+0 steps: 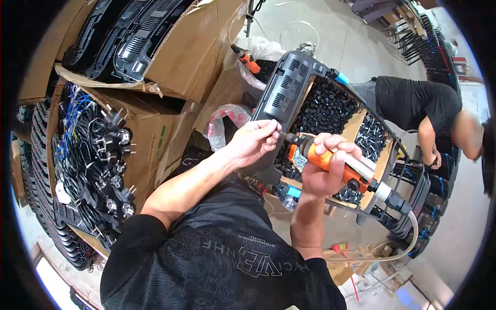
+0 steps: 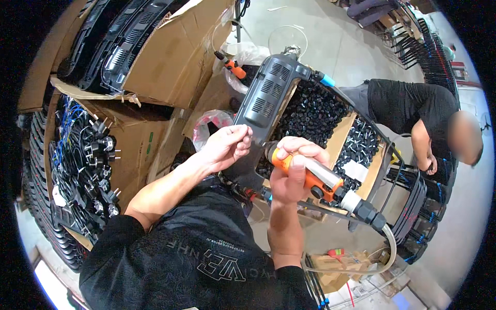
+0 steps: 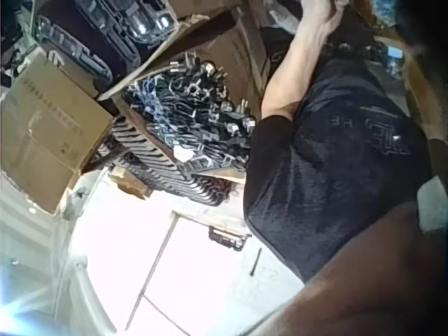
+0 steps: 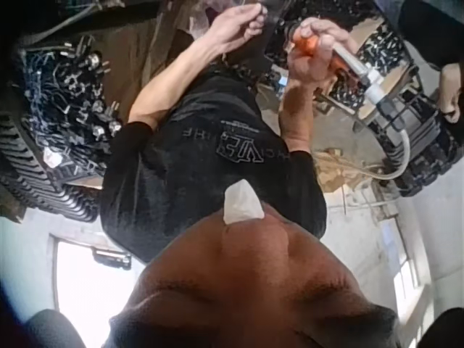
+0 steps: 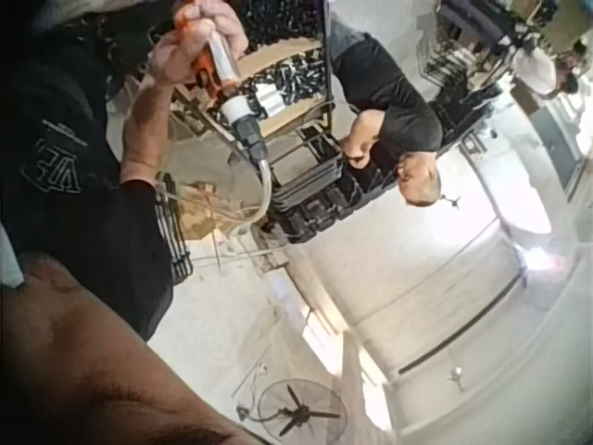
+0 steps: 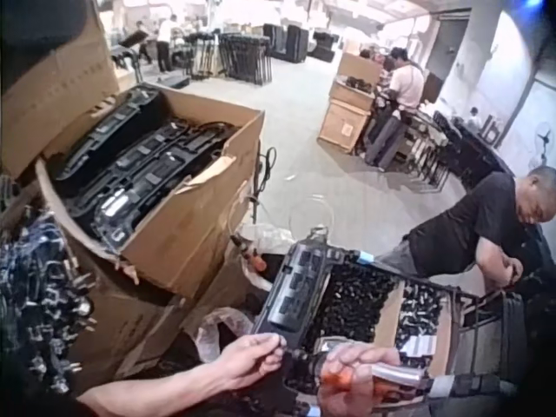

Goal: Assembling plastic components using an electric screwdriver and manual fastening.

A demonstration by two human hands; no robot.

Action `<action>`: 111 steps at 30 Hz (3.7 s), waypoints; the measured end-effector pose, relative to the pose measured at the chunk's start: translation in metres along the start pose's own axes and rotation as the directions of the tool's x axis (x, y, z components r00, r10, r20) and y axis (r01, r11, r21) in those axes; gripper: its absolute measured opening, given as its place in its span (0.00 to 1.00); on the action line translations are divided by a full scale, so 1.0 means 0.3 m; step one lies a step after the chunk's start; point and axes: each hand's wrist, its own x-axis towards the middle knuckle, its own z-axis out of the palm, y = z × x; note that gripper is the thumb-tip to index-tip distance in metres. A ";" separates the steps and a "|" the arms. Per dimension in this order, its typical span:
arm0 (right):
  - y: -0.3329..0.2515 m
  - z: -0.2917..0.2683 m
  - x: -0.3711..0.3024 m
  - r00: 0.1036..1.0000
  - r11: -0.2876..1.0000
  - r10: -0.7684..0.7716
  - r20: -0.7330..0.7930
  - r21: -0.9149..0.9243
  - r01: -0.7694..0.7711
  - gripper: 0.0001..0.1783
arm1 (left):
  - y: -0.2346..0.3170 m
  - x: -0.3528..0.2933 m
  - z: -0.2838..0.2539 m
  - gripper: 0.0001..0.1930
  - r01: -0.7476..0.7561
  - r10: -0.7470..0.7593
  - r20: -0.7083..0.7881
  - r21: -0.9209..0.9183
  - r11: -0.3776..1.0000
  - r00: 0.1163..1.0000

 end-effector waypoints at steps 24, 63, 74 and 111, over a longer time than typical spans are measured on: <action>0.244 0.003 0.077 0.983 0.982 0.158 -0.089 -0.092 -0.167 0.09 | 0.070 0.176 -0.182 0.10 0.088 -0.081 0.061 -0.118 0.989 0.995; 0.531 0.015 0.056 0.979 0.933 0.197 -0.058 -0.294 -0.206 0.08 | 0.109 0.188 -0.325 0.27 0.185 0.418 -0.274 0.953 0.241 0.866; 0.574 0.033 0.056 0.977 0.947 0.210 0.042 -0.255 -0.193 0.08 | 0.115 0.142 -0.517 0.14 -0.029 -0.038 -0.532 -0.118 0.993 0.846; -0.213 -0.094 -0.390 0.958 0.998 -0.033 -0.283 0.037 0.045 0.08 | -0.112 -0.229 -0.093 0.15 0.272 -0.265 -0.077 0.423 0.864 0.961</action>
